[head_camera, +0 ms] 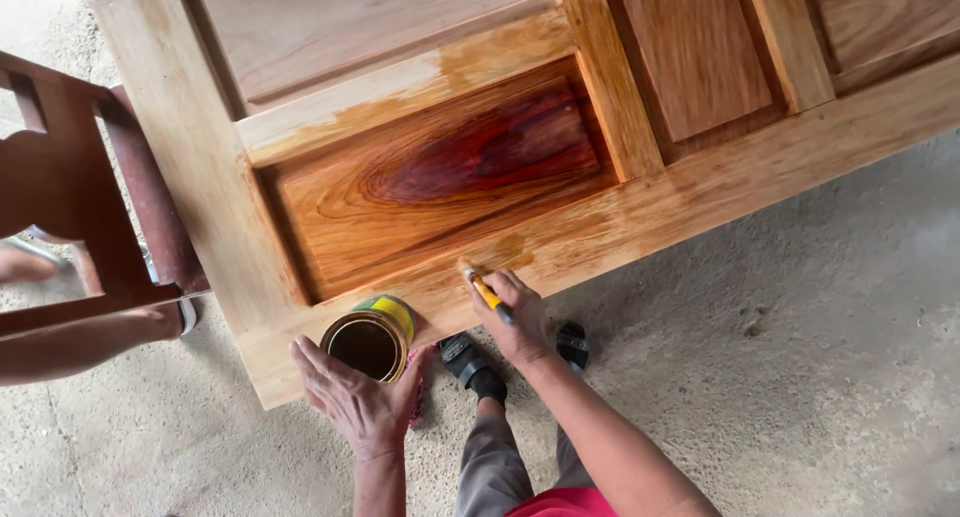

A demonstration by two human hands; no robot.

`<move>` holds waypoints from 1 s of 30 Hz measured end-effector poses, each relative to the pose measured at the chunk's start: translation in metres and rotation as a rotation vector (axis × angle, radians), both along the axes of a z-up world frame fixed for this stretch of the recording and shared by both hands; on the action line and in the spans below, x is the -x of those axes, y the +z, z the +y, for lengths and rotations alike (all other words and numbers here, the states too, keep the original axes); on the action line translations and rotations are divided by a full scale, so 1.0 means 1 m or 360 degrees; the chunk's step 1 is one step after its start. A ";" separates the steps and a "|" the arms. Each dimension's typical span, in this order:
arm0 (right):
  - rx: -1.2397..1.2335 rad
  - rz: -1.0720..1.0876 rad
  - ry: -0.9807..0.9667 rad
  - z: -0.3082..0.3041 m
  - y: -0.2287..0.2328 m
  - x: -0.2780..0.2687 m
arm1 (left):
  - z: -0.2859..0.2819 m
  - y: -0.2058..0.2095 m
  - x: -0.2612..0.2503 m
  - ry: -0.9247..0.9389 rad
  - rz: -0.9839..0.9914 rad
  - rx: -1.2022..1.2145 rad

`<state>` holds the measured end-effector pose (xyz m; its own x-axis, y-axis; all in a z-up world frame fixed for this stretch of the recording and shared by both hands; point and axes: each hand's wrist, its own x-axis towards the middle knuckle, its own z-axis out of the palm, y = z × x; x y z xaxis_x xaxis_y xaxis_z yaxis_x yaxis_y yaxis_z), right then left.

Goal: The person applies a dark wood stain to a wooden door panel using a brush. They hold a can of stain in one hand and use the brush in the other to cover the surface, working across the recessed panels and frames.

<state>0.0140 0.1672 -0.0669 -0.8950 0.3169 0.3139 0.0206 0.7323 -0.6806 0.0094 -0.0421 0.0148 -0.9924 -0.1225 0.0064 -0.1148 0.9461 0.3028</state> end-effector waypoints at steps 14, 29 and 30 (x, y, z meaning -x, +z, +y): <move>0.0076 -0.0061 -0.0464 0.160 -0.053 -0.014 | 0.000 -0.030 0.011 -0.0100 0.0350 0.0100; 0.0772 -0.0493 -0.0345 0.126 -0.081 -0.007 | -0.001 -0.040 0.006 -0.0008 0.0356 0.0005; 0.0728 -0.0565 -0.0501 0.152 -0.081 -0.010 | -0.001 -0.040 0.006 0.0002 0.0359 0.0004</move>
<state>0.0243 0.3194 -0.1482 -0.7620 0.6120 -0.2117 0.4671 0.2930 -0.8342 0.0037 -0.0434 -0.0248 -0.9657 -0.1232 0.2288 -0.0453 0.9469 0.3183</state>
